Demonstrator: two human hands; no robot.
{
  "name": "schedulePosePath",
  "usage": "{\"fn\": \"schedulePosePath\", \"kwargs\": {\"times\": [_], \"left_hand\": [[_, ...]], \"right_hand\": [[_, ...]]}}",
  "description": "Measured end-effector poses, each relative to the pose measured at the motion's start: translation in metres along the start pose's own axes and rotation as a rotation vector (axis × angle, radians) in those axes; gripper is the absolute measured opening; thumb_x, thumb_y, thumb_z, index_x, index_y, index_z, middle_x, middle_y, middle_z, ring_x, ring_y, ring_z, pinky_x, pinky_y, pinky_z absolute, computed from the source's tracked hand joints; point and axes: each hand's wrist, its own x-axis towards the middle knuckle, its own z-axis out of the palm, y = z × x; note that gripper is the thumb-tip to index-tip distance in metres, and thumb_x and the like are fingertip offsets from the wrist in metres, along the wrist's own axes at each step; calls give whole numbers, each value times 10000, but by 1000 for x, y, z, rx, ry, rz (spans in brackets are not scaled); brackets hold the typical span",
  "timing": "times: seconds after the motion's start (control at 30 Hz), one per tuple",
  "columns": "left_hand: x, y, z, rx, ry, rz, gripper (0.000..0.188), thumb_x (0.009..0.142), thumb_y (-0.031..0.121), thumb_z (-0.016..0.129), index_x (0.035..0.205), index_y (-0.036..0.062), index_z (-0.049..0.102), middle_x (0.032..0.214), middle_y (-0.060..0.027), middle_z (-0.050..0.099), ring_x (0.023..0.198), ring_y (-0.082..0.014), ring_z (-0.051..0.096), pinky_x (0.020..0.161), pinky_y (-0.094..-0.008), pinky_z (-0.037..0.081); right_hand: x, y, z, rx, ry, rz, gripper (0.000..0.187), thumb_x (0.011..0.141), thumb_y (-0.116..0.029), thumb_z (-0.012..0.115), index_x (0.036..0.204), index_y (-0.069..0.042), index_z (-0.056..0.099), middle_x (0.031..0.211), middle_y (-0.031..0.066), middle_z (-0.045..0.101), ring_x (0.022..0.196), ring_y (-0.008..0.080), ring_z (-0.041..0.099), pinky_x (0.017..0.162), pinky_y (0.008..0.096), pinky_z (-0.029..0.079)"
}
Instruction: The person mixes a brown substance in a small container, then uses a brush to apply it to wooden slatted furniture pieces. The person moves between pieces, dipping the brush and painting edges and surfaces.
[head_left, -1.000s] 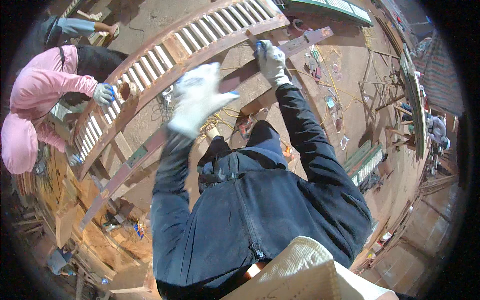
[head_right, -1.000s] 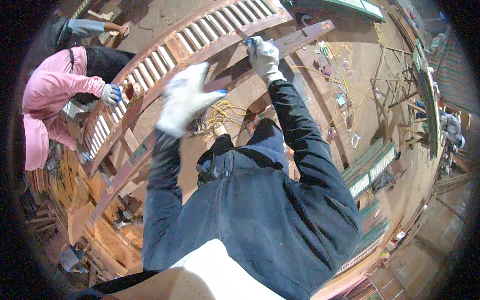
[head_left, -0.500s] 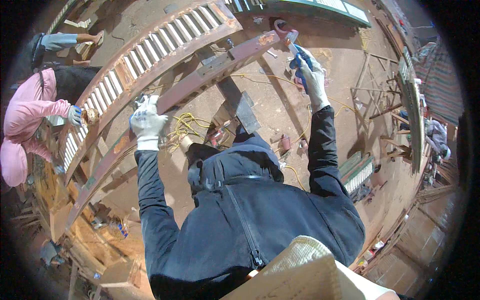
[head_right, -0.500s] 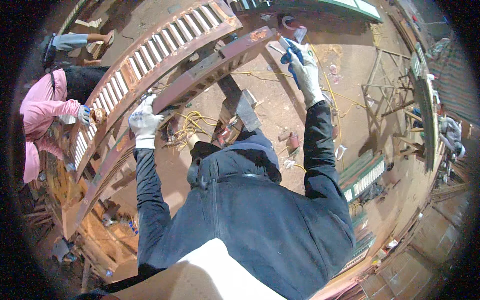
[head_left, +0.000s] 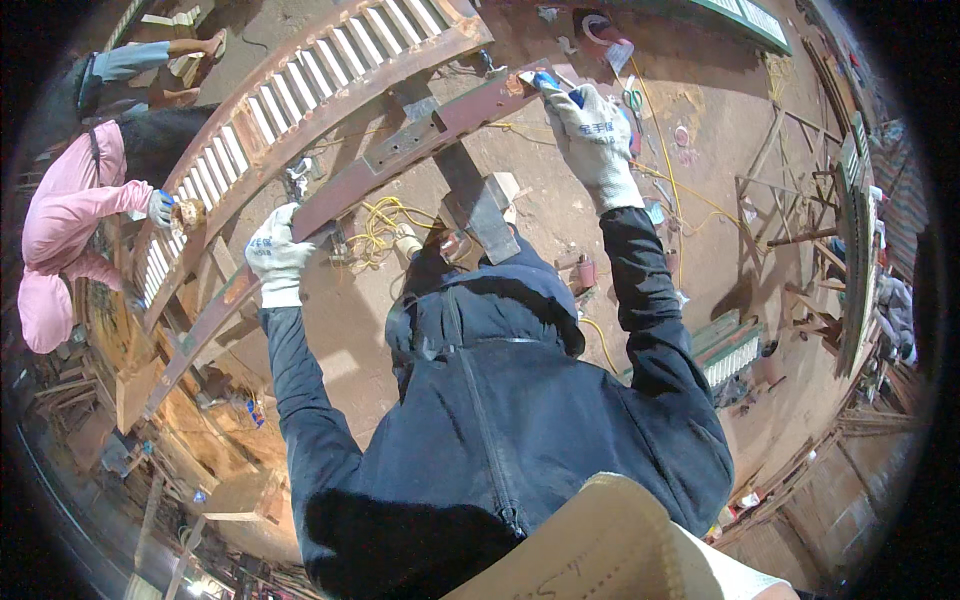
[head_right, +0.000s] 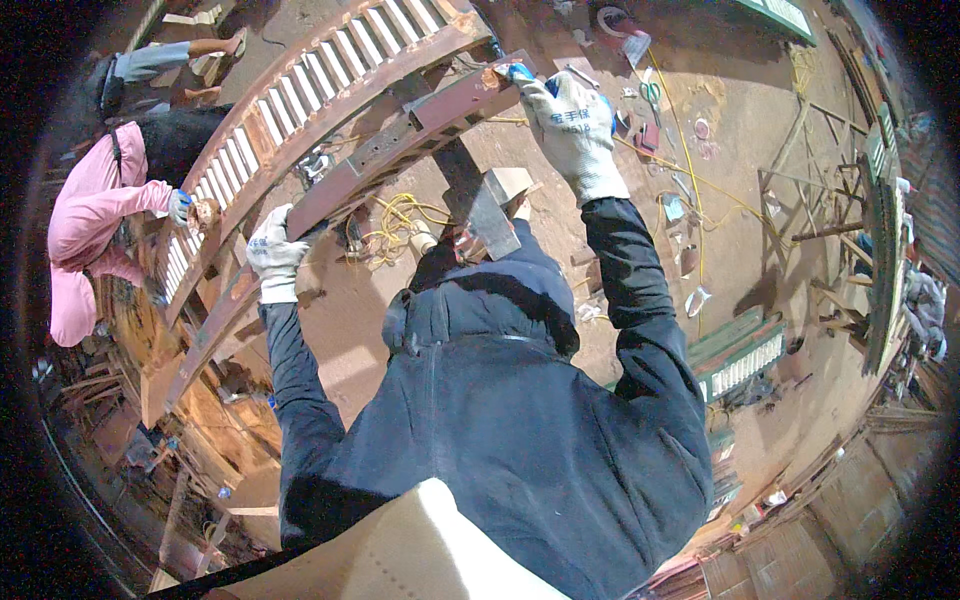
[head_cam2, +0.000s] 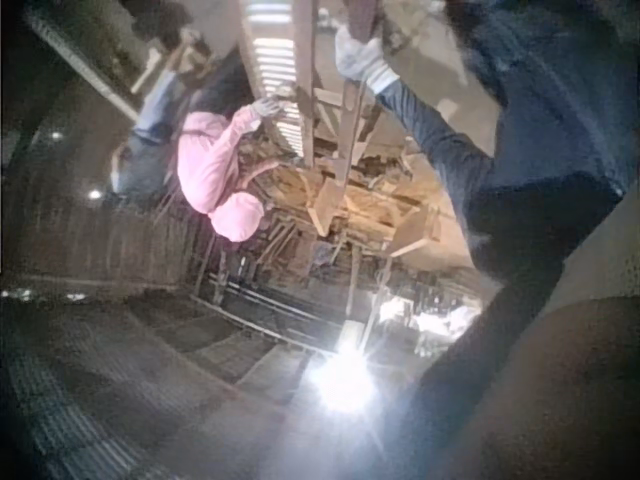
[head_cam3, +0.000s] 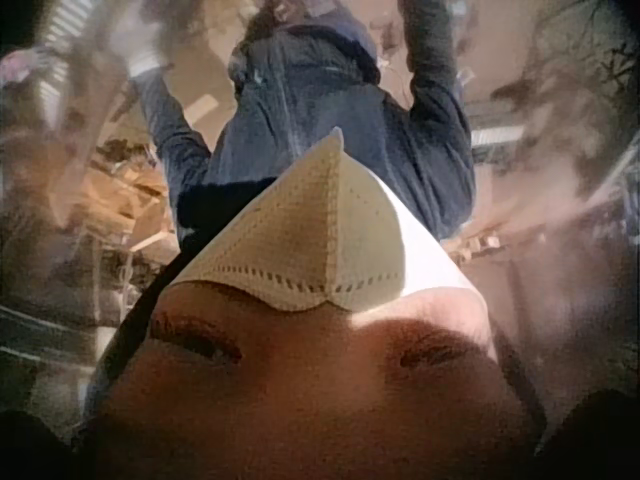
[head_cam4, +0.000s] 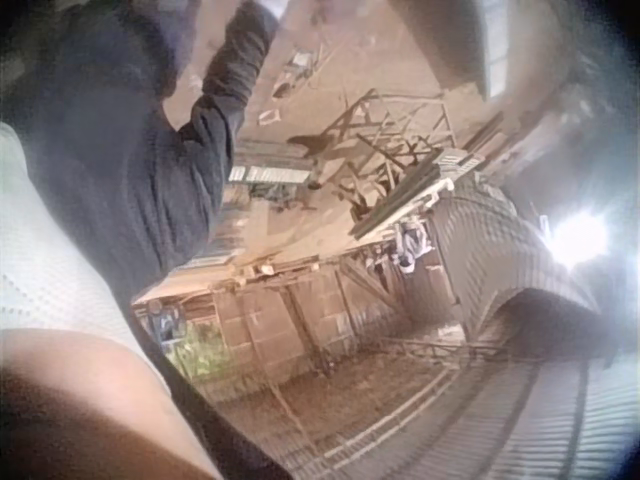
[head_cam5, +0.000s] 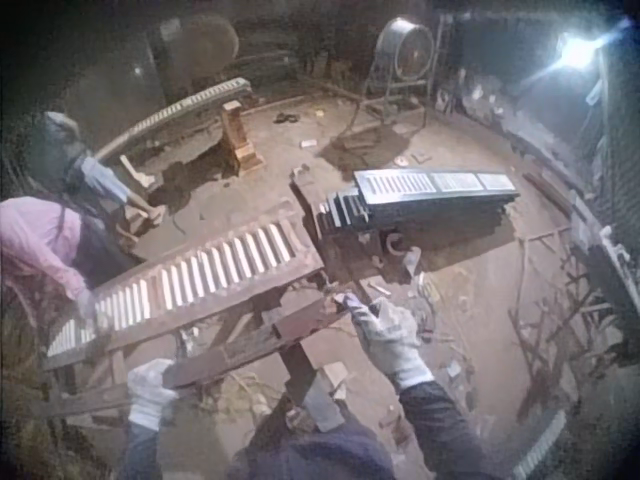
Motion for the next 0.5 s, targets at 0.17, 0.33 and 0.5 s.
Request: {"fn": "schedulePosePath", "kwargs": {"times": [0.17, 0.33, 0.5], "left_hand": [[-9, -6, 4, 32, -7, -8, 594, 562, 340, 868, 1091, 178, 652, 1033, -42, 702, 911, -274, 688, 784, -377, 546], [-4, -4, 1, 40, -35, 0, 583, 563, 277, 836, 1108, 186, 649, 1034, -33, 702, 920, -261, 686, 783, -376, 541], [-10, -6, 2, 50, -43, -25, 539, 598, 250, 827, 1104, 178, 656, 1027, -59, 712, 914, -283, 695, 783, -376, 553]], "right_hand": [[-10, -5, -11, 60, -89, -6, 156, 878, -209, 648, 1030, -177, 662, 790, 58, 554, 682, 265, 606, 575, 420, 470], [-3, -1, -11, 40, -68, 34, 209, 884, -210, 640, 1091, -176, 647, 817, 87, 580, 666, 298, 624, 572, 426, 494], [-4, -16, -23, 79, -168, 71, 153, 922, -225, 617, 1058, -158, 641, 838, 105, 600, 677, 305, 640, 566, 415, 505]]}}
